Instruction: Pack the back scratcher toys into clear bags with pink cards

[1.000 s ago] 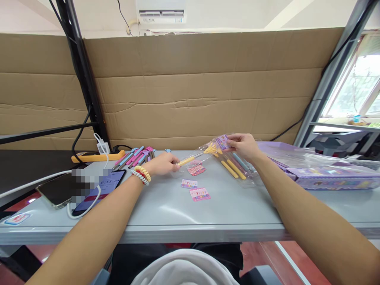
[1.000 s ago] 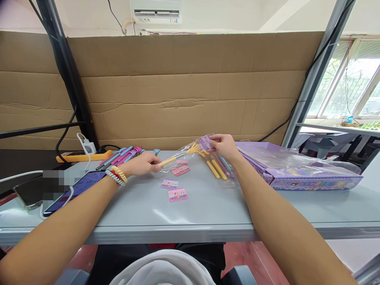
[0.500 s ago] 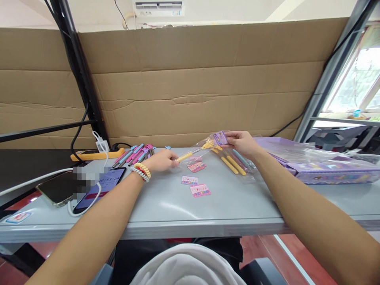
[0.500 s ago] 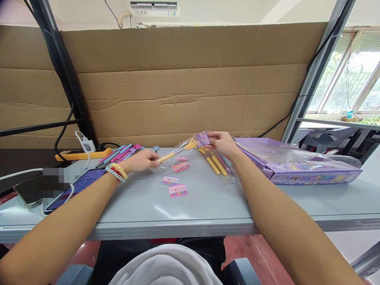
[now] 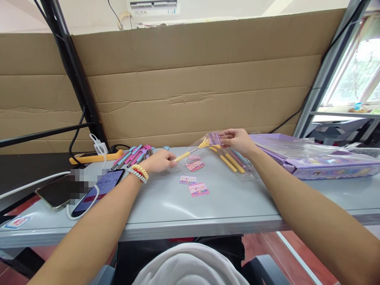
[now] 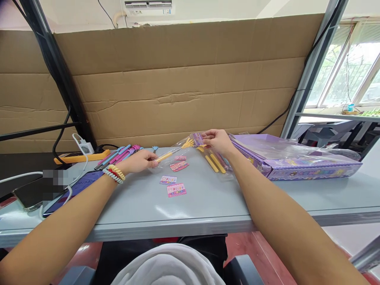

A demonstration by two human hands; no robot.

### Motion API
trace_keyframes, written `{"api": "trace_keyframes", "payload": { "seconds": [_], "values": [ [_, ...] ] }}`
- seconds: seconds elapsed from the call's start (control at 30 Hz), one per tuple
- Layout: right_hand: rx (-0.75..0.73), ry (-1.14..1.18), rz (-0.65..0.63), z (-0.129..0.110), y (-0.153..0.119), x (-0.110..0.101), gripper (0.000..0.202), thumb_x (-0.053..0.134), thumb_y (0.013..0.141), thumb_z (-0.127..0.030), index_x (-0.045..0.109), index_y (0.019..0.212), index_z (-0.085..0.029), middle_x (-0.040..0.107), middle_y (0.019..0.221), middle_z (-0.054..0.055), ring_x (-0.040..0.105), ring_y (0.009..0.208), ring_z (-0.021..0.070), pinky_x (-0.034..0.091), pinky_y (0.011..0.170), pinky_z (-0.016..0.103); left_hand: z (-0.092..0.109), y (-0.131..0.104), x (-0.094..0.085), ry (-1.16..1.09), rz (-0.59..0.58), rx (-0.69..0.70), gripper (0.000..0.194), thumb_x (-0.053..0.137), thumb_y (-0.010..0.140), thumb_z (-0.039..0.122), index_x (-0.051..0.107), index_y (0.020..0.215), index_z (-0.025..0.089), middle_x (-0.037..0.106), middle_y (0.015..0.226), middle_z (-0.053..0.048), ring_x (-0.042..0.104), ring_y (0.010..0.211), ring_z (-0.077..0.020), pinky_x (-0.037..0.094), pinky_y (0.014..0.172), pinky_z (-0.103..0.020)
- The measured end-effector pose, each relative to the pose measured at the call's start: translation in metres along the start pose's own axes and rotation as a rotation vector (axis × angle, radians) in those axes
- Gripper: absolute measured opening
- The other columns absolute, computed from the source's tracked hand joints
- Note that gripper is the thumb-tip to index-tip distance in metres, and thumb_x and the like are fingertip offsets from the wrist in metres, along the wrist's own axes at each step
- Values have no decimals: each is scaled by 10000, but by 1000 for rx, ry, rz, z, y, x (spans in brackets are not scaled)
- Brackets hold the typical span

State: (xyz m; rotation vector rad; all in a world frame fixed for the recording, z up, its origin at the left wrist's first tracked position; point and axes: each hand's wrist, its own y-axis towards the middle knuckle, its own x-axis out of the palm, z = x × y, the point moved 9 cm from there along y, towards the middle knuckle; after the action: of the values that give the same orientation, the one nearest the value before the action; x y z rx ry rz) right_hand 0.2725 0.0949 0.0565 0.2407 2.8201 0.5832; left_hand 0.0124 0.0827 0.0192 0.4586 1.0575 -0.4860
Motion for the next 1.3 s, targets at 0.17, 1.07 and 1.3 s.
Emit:
{"api": "trace_keyframes", "payload": {
  "seconds": [0.17, 1.07, 1.3],
  "values": [
    [-31, -4, -28, -3, 1, 5, 323, 743, 632, -227, 651, 931, -147, 690, 917, 65, 640, 794, 169, 550, 620, 253, 3, -1, 0, 25, -2, 23, 247, 482, 718, 398, 553, 666, 166, 404, 601, 23, 358, 587, -121, 250, 542, -257],
    [-33, -123, 20, 4, 3, -2, 107, 708, 675, -213, 674, 730, -128, 658, 664, 27, 590, 506, 119, 540, 485, 240, 12, -1, 3, -21, -19, 35, 223, 497, 705, 375, 543, 648, 165, 416, 582, 28, 353, 559, -112, 243, 528, -256],
    [-54, -55, -7, -2, 1, 3, 311, 643, 739, -443, 642, 643, -147, 613, 627, 37, 549, 544, 121, 502, 412, 212, 13, -2, 3, -44, -15, 21, 229, 505, 698, 382, 568, 664, 164, 432, 581, 26, 353, 561, -112, 237, 525, -257]
  ]
}}
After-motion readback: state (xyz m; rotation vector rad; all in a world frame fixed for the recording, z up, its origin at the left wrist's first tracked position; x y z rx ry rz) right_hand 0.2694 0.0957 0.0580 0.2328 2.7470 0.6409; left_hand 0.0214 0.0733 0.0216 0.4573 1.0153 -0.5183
